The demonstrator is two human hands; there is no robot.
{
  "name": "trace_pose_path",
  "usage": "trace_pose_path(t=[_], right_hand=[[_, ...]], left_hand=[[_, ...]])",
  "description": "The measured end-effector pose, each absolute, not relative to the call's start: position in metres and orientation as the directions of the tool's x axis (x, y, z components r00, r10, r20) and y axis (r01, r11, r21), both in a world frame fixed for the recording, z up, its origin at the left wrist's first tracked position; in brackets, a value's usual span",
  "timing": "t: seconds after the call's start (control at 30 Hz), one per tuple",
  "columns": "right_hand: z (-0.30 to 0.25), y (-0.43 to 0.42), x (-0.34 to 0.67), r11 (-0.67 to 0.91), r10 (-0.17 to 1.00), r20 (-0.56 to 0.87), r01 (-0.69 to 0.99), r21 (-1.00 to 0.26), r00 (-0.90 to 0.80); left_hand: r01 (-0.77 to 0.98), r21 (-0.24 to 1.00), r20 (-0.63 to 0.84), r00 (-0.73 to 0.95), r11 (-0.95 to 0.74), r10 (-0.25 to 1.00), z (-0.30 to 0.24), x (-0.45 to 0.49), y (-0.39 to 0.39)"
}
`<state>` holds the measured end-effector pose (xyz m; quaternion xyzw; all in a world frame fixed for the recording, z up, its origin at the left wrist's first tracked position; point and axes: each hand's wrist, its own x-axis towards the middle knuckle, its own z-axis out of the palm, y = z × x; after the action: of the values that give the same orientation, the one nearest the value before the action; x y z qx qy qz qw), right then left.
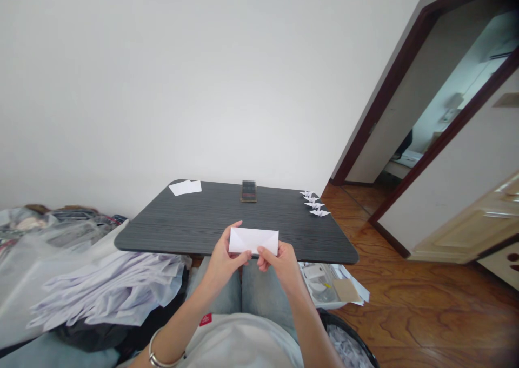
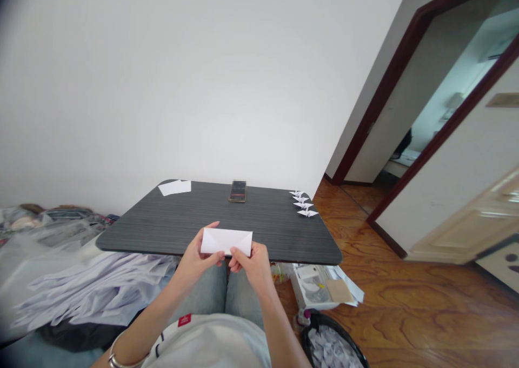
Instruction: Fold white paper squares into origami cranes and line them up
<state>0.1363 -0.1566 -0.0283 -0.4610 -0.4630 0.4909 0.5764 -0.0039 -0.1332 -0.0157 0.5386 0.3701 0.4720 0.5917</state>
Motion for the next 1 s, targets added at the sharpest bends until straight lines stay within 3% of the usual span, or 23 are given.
trace_pose_path(t=[0.73,1.0], right_hand=[[-0.027,-0.154,0.144,0.092,0.985,0.065,-0.174,-0.98,0.159],[-0.026,-0.157,0.136,0.053,0.997,0.042,-0.188,-0.981,0.064]], left_hand=[[-0.199,0.979,0.09,0.274,-0.035,0.958,-0.017,-0.044,-0.117],[0.025,0.998,0.038,0.452,-0.055,0.891,-0.016,-0.024,-0.125]])
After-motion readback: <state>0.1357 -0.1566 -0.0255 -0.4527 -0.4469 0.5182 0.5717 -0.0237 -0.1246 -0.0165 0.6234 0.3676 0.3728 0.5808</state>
